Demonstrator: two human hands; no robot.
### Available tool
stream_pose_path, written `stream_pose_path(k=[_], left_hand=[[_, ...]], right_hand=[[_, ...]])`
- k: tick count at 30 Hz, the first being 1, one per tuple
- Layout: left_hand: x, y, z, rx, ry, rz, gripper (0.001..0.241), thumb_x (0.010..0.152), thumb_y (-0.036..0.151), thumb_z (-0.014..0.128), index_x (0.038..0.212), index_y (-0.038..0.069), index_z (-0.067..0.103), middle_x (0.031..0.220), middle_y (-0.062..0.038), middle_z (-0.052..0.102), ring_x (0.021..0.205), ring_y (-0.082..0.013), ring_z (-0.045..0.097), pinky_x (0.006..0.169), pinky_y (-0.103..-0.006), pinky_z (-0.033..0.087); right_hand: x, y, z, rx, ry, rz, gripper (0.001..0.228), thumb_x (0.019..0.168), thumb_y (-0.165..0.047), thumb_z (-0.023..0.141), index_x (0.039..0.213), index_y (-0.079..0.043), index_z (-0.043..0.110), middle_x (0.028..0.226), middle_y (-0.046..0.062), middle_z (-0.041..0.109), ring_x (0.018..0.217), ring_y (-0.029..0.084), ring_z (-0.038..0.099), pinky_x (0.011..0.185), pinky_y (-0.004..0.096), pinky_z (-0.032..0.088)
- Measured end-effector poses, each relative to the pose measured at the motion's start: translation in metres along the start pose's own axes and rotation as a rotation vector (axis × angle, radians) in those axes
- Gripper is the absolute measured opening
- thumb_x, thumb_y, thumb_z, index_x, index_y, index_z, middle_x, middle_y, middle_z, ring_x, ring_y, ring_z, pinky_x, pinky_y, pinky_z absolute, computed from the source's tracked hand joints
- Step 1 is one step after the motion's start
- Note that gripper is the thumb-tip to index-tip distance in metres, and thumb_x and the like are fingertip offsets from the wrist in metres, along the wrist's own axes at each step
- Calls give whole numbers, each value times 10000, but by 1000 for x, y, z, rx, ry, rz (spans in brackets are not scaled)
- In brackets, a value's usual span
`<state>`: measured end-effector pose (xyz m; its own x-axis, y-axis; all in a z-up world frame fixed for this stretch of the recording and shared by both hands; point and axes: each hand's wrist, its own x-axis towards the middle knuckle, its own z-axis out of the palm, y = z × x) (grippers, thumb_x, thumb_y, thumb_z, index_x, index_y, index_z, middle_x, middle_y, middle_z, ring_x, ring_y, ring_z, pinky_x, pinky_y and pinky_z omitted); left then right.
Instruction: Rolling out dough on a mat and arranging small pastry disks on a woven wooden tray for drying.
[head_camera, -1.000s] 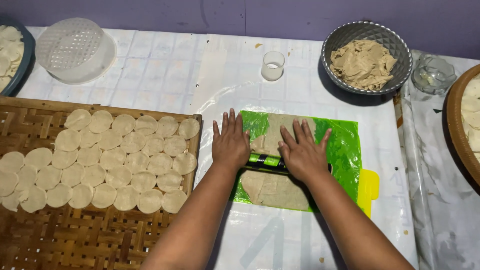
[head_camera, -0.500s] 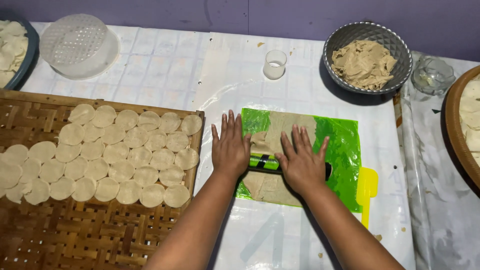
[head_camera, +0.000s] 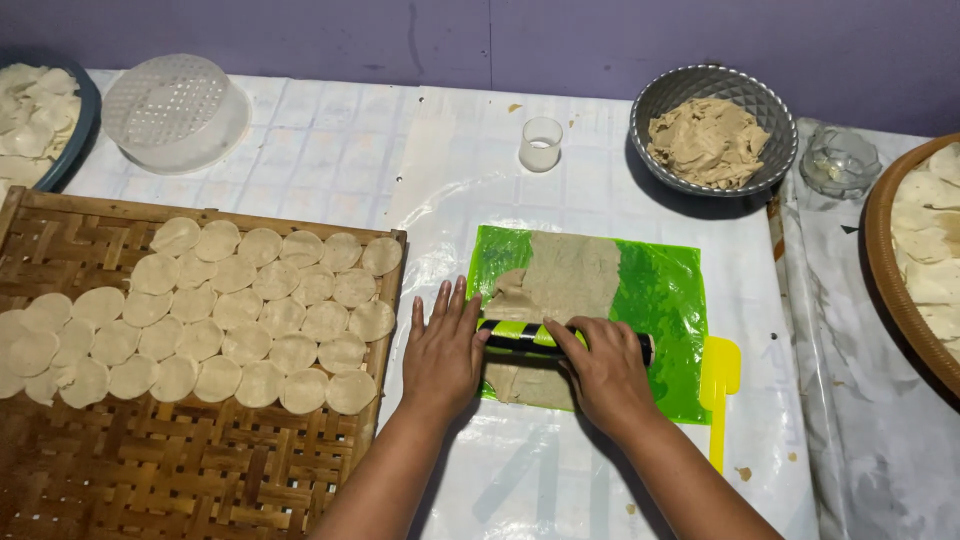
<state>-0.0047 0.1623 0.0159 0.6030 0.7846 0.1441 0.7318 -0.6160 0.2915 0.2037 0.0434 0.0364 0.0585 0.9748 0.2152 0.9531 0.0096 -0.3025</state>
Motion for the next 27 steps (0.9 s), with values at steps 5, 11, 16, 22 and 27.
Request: stream_pose_path(k=[5,11,16,22,27], left_hand=[[34,-11,26,-1,129,37,546,1067,363,370,1509,54,459,1647,-157,339,1549,-301,243,1247,-524,96],[91,-13,33,25,89,-35,556,1048,316,397,1539,58,426,1656,-138,329,1553,-326,232,1260,-546,92],[160,-26,54,64,-40,-118,611,1017,324,376,1557,42,338,1661,-143,246,1541,-311,167,1227,-556,20],[168,-21,36,-88,-16,-128,589,1054,353,339,1552,37,338,1658,-152,243,1545,-301,167,1231,-559,11],[100,-17,31,-80,238,-47,541,1068,275,395,1546,24,427,1665,-178,323,1572,-326,231,1264,-572,71]], right_hand=[[18,8,28,-103,25,39,634,866,-274,690,1469,-184,514,1347,112,585,1297,271,495,1114,669,227],[63,40,61,-267,-19,252,702,985,-526,478,1557,-126,398,1630,69,364,1535,224,289,1171,758,-33],[128,66,44,-220,-262,388,590,1029,-482,280,1567,-251,353,1685,67,177,1564,232,104,1148,724,-96],[139,68,38,-228,-242,359,607,1020,-497,321,1568,-236,336,1690,89,141,1569,252,62,1118,745,-100],[78,22,58,-264,-96,278,730,966,-551,441,1557,-139,323,1674,113,193,1555,259,118,1123,748,-72]])
